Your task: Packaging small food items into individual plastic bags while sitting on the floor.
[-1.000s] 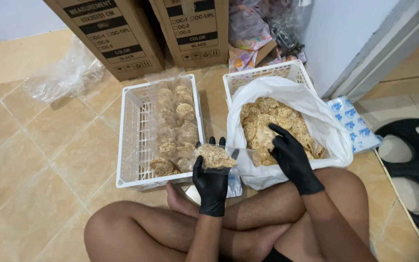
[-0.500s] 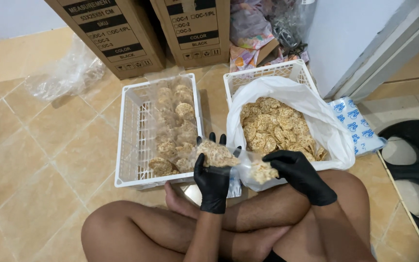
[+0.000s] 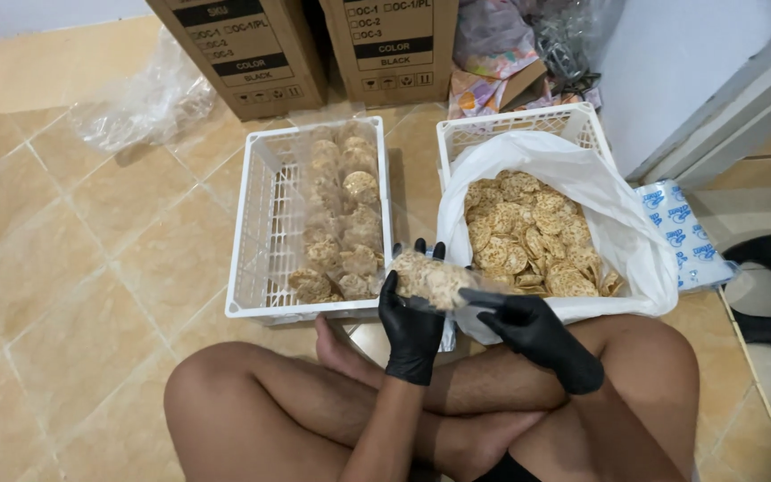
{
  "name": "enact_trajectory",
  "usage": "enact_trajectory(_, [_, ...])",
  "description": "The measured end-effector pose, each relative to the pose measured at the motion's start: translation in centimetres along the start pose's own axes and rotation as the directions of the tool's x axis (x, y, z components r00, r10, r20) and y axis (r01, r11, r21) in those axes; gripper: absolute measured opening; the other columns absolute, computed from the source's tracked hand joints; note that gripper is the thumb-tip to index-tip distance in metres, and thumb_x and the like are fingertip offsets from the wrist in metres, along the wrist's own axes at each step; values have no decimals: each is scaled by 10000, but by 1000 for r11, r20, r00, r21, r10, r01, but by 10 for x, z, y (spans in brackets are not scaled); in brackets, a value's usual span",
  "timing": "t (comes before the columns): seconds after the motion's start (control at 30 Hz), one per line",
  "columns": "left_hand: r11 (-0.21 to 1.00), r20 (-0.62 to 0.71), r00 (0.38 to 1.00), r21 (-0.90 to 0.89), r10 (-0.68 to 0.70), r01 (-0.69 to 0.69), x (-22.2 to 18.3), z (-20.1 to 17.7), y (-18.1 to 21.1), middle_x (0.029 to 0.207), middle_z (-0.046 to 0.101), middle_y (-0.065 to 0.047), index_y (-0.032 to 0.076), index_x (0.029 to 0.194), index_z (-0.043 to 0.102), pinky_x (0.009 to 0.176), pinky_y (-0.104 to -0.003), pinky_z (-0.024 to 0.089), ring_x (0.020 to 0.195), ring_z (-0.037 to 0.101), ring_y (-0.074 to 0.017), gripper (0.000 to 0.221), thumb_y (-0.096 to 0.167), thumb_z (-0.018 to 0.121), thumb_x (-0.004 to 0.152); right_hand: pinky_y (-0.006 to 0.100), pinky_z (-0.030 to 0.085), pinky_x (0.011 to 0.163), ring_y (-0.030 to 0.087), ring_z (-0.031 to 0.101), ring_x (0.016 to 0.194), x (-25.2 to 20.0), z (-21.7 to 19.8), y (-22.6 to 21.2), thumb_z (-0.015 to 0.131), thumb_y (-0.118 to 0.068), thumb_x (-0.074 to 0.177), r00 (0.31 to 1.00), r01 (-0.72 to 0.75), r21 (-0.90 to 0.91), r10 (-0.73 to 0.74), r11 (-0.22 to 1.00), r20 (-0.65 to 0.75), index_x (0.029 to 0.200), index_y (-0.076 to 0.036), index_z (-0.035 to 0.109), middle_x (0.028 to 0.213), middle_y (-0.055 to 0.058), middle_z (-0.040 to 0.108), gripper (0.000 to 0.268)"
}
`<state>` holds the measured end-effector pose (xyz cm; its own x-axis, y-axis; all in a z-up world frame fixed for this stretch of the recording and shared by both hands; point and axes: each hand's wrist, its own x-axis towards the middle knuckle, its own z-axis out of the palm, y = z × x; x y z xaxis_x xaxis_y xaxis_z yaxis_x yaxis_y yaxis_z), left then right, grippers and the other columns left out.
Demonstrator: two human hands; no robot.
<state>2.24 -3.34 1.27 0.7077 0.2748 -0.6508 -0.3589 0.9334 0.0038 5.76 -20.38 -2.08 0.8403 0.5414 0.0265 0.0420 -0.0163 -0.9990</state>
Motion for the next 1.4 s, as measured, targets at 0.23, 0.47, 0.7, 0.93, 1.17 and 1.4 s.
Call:
enact_trajectory(0.23, [996, 16, 998, 64, -67, 66, 7, -9, 0, 1210, 706, -219, 17, 1160, 716, 909, -609, 516, 1084, 672, -464, 497, 358, 768, 803, 323, 583, 545, 188, 620, 429, 2, 16, -39, 802, -79, 827, 995, 53, -211, -35, 976, 89, 671, 50, 796, 504, 184, 715, 202])
enact_trajectory(0.47, [992, 123, 988, 97, -96, 84, 11, -19, -1, 1243, 701, -199, 36, 1176, 716, 963, -594, 512, 1109, 667, -431, 479, 363, 758, 828, 297, 559, 492, 169, 590, 483, 4, 11, 39, 920, 8, 705, 939, -90, 196, 149, 976, -311, 960, 35, 792, 687, 167, 734, 287])
enact_trajectory(0.7, [993, 53, 992, 37, -113, 111, 32, -32, -8, 1329, 652, -182, 67, 1264, 670, 1018, -618, 453, 1196, 615, -433, 576, 343, 806, 777, 439, 619, 882, 217, 734, 905, 2, 10, 43, 905, 52, 698, 951, 12, 48, 4, 999, -310, 1022, 30, 773, 930, 193, 791, 351])
enact_trajectory(0.93, [994, 39, 994, -10, -106, 107, 38, -40, -16, 1290, 647, -216, 31, 1284, 629, 963, -658, 468, 1137, 631, -477, 632, 288, 850, 751, 551, 619, 904, 320, 717, 1074, 2, 16, 27, 728, 100, 820, 982, 138, 196, -109, 971, -154, 1151, 24, 770, 1125, 213, 761, 342])
enact_trajectory(1.17, [996, 116, 990, 32, -81, 78, 59, -62, -14, 1316, 630, -229, 29, 1330, 599, 961, -636, 506, 1152, 632, -463, 604, 302, 806, 832, 196, 469, 616, 117, 620, 532, 4, 23, 21, 879, -34, 731, 919, 246, -329, -327, 912, -219, 1066, -61, 806, 483, 106, 606, 344])
enact_trajectory(1.4, [996, 138, 988, 74, -64, 55, 65, -68, -11, 1363, 613, -218, 21, 1371, 570, 1035, -585, 480, 1214, 619, -427, 595, 294, 767, 881, 469, 614, 865, 358, 743, 991, 1, 23, -7, 852, -79, 791, 922, 322, -379, -379, 868, -85, 1052, -59, 812, 1003, 192, 792, 265])
